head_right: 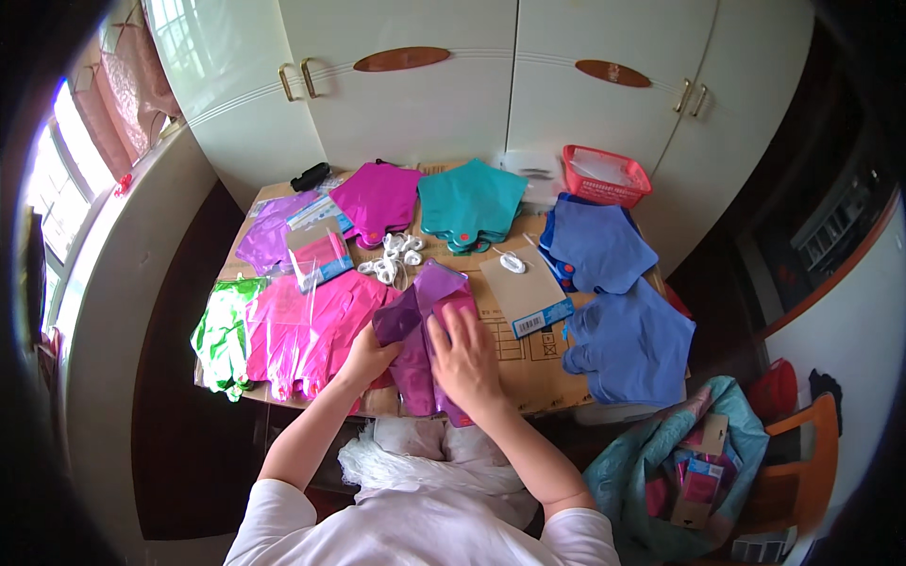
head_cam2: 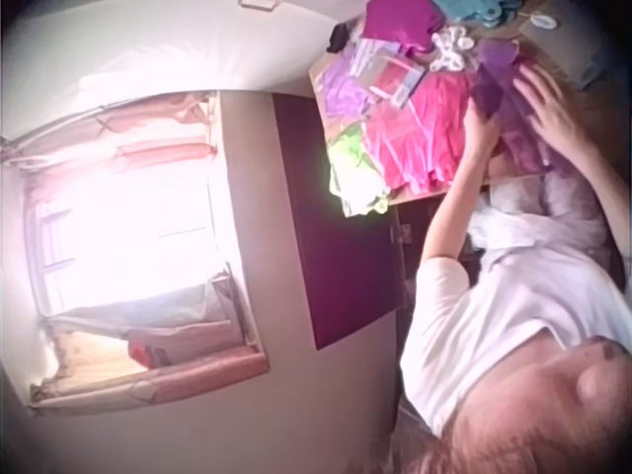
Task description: Folding colored plastic sheets and placing them into clear plastic pouches on a workstation.
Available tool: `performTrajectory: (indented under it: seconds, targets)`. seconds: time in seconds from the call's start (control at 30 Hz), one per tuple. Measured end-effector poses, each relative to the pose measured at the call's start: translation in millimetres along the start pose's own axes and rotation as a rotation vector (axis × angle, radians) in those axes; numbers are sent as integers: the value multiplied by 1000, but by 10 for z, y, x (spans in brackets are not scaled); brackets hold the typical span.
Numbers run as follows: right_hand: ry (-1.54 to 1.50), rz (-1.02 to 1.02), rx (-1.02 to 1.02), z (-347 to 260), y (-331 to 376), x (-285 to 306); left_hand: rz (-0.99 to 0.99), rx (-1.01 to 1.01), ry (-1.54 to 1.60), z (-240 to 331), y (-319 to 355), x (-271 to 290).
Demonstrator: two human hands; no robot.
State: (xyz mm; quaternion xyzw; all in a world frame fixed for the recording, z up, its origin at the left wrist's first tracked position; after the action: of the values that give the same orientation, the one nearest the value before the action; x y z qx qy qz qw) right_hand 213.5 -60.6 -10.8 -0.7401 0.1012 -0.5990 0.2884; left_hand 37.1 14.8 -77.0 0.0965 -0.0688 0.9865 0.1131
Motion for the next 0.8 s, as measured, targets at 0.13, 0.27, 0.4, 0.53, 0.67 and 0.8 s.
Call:
performTrajectory:
  seconds: [0.13,0.27,0.4,0.53,0.67,0.8]
  targets:
    - [-78,-98,-219,337,-24,-182,-33,88,-104,87,17,1]
    - [-460,-178,-552,752,44,-64,-65,109,23,-54,-12,0]
    - [-10,-88,-278,842,78,46,-87,132,-21,-51,-36,-7]
    - [67,-139,3,588,-115,-74,-108,147,-89,73,-54,-49]
    - [-106,-50,11,559,-386,-441,-143,217,-158,371,-64,-100]
    - [-113,-26,4,714,-431,-752,-110,227,-232,211,-69,-74]
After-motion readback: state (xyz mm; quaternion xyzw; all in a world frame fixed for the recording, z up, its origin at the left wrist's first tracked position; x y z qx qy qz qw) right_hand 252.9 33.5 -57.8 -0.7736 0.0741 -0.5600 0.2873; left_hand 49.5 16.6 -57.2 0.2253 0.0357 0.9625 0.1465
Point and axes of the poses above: each hand's wrist, its own y-axis away from the middle knuckle, its own x-axis out of the back of the hand, z = x × y, the point moved 3 cm from there along -y, towards the middle knuckle, and after that the axes turned 2 degrees about y, right-handed, at the moved point
